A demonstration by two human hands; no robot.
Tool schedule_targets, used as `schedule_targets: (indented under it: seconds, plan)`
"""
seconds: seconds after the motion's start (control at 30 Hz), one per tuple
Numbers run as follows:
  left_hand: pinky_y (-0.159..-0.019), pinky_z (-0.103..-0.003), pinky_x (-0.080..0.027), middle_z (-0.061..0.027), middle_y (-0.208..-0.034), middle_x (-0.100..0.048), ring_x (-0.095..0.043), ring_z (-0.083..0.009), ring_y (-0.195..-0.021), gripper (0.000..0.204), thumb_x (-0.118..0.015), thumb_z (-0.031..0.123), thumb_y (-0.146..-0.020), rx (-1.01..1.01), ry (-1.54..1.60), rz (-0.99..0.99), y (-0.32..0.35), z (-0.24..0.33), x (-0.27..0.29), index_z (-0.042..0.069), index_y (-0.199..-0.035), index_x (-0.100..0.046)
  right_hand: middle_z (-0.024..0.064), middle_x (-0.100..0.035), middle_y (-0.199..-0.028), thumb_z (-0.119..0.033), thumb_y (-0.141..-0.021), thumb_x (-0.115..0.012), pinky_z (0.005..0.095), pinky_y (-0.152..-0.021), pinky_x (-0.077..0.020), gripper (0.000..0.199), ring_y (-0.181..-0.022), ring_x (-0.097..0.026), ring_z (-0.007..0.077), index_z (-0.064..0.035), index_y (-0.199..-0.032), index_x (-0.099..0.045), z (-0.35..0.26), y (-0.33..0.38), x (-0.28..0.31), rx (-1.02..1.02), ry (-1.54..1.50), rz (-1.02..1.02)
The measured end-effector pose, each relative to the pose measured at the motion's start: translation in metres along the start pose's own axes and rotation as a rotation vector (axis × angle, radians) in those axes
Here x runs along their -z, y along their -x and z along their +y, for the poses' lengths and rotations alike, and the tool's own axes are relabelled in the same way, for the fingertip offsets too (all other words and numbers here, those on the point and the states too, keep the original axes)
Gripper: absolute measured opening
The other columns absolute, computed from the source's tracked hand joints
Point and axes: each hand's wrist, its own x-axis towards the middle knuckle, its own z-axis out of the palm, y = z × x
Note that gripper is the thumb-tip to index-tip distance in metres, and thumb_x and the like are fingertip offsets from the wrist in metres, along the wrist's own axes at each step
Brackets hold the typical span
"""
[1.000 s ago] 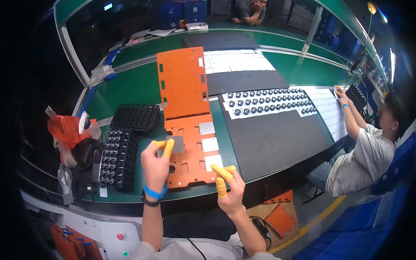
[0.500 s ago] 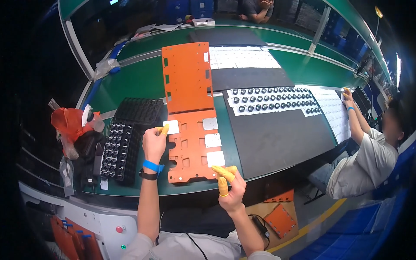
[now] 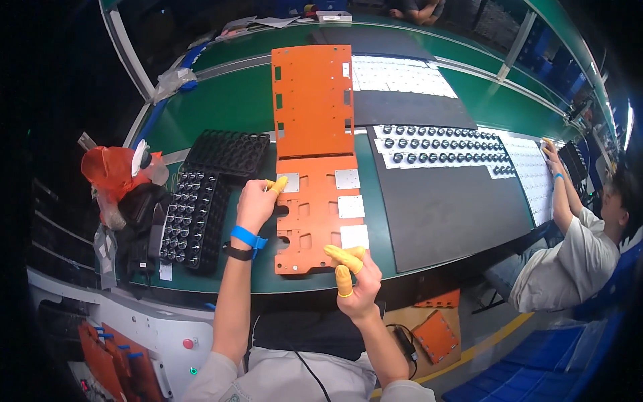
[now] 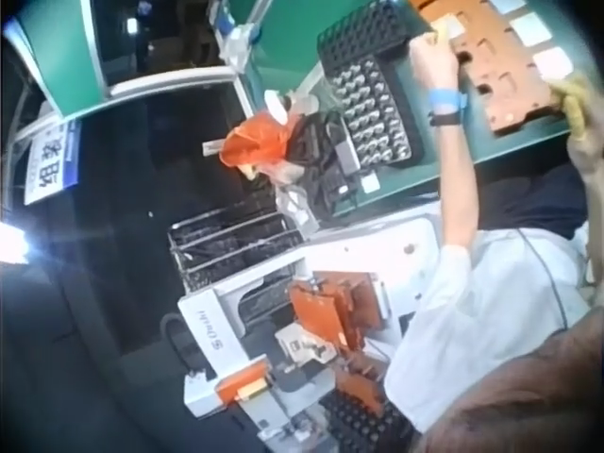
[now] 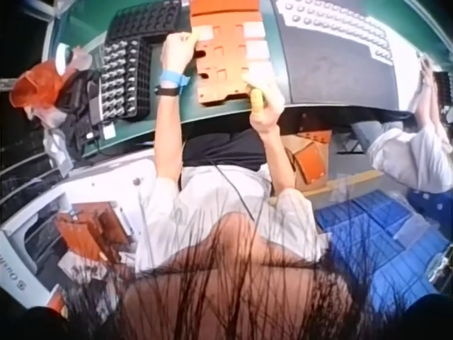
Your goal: The recorder is assembling small electronic components into a fixture on an industrial assembly line, placing them into specific slots.
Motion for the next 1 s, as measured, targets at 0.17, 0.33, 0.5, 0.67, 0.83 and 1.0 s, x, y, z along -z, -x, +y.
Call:
schedule_targets:
  seconds: [0.17,0.33,0.5,0.67,0.83,1.0]
  plan:
    - [-0.074,-0.047,-0.054,-0.0215,-0.089,-0.074,-0.071,-0.0406,-0.087,0.042,-0.070,0.042,-0.094,0.007,-0.024,0.034,0.007,0.005,-0.001,0.001,-0.099,-0.077,0.0099,-0.065,-0.085,-0.016,-0.100,-0.065,0.0309,-0.067,-0.0479,0.024,-0.074,-0.061,0.0206,0.0019,-0.113,-0.074,-0.004,-0.001,-0.013,0.036,-0.008,-0.057]
    - [-0.075,-0.049,-0.055,-0.0206,-0.089,-0.074,-0.071,-0.0414,-0.090,0.040,-0.073,0.042,-0.091,0.004,-0.018,0.167,0.014,0.006,-0.002,0.002,-0.095,-0.076,0.0101,-0.065,-0.085,-0.015,-0.098,-0.067,0.0318,-0.066,-0.0479,0.023,-0.073,-0.062,0.0229,0.0001,-0.112,-0.075,0.009,0.005,-0.023,0.059,0.065,-0.127]
    - [-0.074,-0.046,-0.054,-0.0216,-0.102,-0.066,-0.066,-0.0421,-0.084,0.039,-0.078,0.032,-0.089,-0.166,0.060,0.262,0.041,0.004,0.005,0.000,-0.106,-0.066,0.0096,-0.066,-0.085,-0.015,-0.093,-0.072,0.0328,-0.065,-0.0479,0.024,-0.071,-0.060,0.0231,-0.0007,-0.112,-0.075,0.003,0.006,-0.026,0.069,0.108,-0.112]
    - [-0.059,-0.023,-0.051,-0.0036,-0.100,-0.066,-0.059,-0.0075,-0.065,0.042,-0.049,0.035,-0.110,-0.106,1.044,-0.298,0.117,-0.006,0.041,0.005,-0.140,-0.055,0.0149,-0.062,-0.117,-0.021,-0.073,-0.091,0.0392,-0.089,-0.0488,0.065,-0.104,-0.059,0.0306,0.0006,-0.129,-0.063,-0.030,-0.009,-0.036,0.177,0.247,-0.334]
    - [-0.063,-0.023,-0.053,-0.0046,-0.100,-0.065,-0.063,-0.0098,-0.070,0.054,-0.036,0.044,-0.113,0.019,1.277,-0.510,0.152,-0.028,0.043,0.004,-0.149,-0.046,0.0132,-0.060,-0.123,-0.016,-0.064,-0.089,0.0588,-0.111,-0.0382,0.069,-0.120,-0.057,0.0379,-0.0012,-0.126,-0.063,-0.039,-0.014,-0.062,0.277,0.324,-0.570]
    - [-0.068,-0.027,-0.057,-0.0074,-0.098,-0.066,-0.067,-0.0130,-0.075,0.051,-0.037,0.039,-0.113,0.084,1.473,-0.590,0.154,-0.041,0.056,0.004,-0.148,-0.045,0.0091,-0.064,-0.113,-0.015,-0.065,-0.087,0.0569,-0.109,-0.0412,0.058,-0.107,-0.063,0.0318,-0.0022,-0.119,-0.067,-0.049,-0.020,-0.074,0.321,0.300,-0.642]
